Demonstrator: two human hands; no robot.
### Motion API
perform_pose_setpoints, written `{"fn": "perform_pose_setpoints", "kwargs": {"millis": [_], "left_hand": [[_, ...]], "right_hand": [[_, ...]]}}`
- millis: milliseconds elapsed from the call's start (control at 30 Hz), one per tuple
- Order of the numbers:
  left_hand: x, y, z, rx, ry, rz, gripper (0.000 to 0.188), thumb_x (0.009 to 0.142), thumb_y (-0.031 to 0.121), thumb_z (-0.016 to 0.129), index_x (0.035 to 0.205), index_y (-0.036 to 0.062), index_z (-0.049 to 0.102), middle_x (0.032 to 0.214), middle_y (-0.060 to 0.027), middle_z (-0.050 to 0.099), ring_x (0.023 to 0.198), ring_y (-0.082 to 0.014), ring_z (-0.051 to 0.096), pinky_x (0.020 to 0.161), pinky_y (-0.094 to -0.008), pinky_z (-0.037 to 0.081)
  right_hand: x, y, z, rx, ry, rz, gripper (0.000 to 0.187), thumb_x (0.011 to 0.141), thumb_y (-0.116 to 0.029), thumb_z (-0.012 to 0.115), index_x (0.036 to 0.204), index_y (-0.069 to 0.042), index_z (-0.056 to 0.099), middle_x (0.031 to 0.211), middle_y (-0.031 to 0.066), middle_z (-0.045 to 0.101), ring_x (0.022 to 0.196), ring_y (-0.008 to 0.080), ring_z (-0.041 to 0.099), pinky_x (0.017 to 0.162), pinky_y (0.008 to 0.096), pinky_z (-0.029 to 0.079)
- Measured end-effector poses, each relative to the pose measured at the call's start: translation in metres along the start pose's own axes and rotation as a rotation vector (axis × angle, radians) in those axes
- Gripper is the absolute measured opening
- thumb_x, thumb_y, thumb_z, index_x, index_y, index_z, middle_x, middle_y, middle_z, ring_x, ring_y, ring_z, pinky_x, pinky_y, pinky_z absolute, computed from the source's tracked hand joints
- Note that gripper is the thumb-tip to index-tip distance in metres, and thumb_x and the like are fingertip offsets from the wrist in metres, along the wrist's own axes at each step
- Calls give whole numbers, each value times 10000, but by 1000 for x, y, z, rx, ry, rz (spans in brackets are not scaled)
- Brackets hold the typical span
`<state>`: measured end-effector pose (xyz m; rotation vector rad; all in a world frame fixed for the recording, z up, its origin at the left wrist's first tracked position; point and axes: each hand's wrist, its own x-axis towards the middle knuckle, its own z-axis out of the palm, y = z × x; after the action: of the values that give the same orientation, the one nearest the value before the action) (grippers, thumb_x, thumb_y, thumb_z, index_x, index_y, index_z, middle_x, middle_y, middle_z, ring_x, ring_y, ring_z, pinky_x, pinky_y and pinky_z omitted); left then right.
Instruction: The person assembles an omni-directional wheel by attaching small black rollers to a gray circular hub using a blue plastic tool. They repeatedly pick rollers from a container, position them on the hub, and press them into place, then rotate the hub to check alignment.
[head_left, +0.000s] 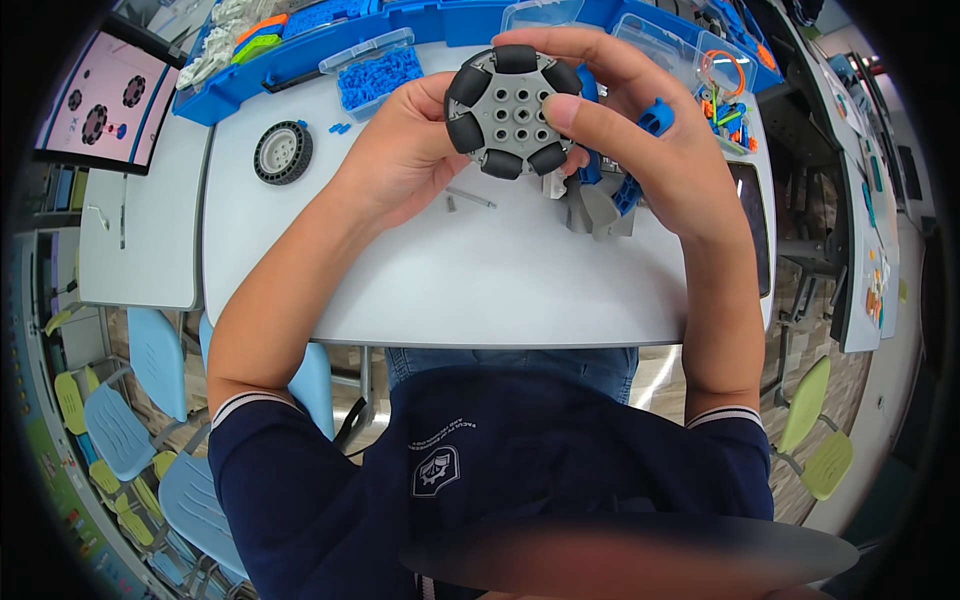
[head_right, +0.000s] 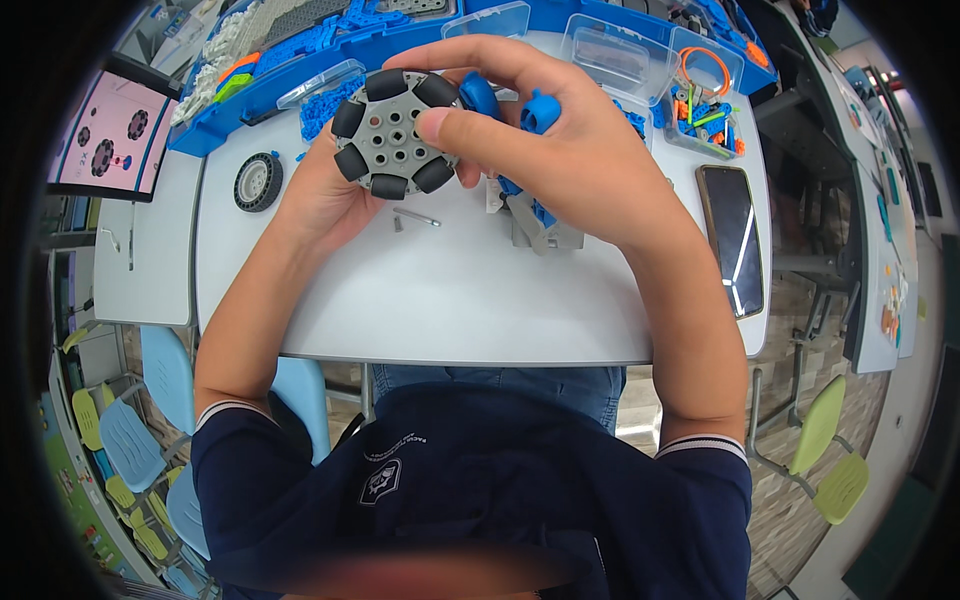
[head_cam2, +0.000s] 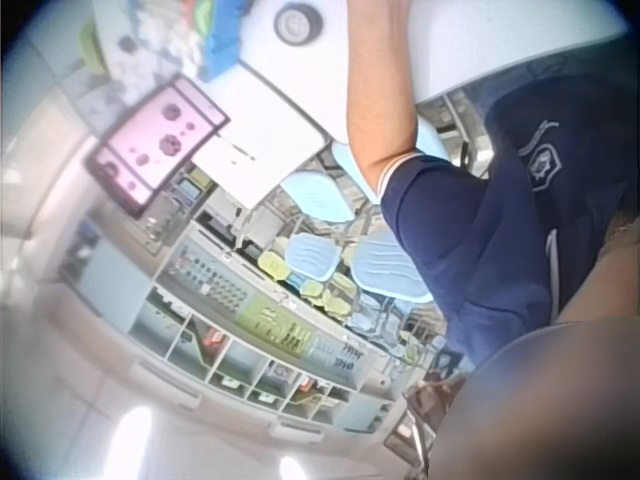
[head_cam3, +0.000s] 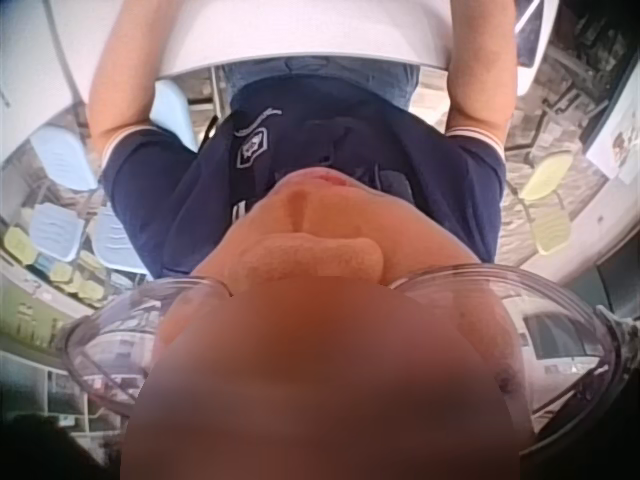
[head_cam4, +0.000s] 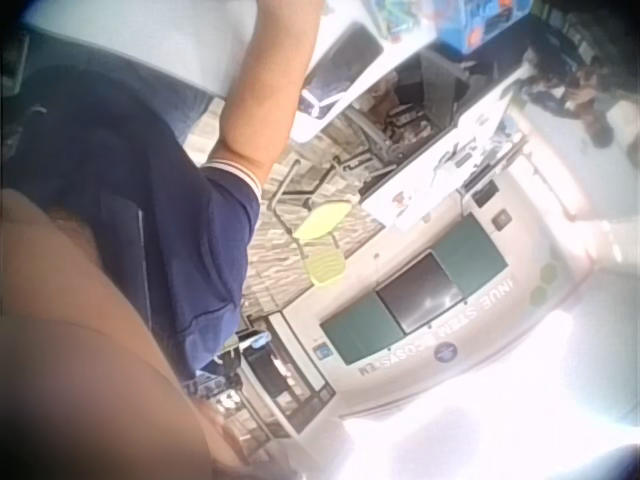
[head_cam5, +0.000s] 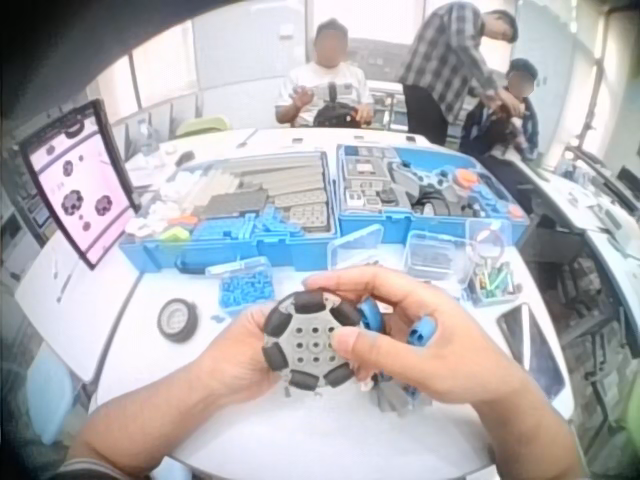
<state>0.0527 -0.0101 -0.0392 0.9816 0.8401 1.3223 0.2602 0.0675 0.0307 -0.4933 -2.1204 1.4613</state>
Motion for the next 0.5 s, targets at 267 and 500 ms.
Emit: {"fn": "perform_pose_setpoints", "kwargs": {"millis": [267, 500], "left_hand": [[0, -2, 0, -50, -7, -2, 479, 968, 302, 693, 1377, 77, 586, 1219, -68, 708, 1099, -212, 710, 955, -363, 602], [-1, -2, 0, -73, -29, 3, 483, 978, 317, 682, 1382, 75, 579, 1227, -67, 704, 1115, -207, 699, 977, -364, 588]], "right_hand": [[0, 0, 2, -4, -8, -3, 459, 958, -217, 670, 1381, -49, 618, 1226, 86, 664, 803, 68, 616, 654, 201, 529], [0, 1, 3, 31, 1, 13, 473, 967, -214, 650, 1404, -38, 595, 1225, 70, 656, 992, 84, 612, 730, 205, 507]]}}
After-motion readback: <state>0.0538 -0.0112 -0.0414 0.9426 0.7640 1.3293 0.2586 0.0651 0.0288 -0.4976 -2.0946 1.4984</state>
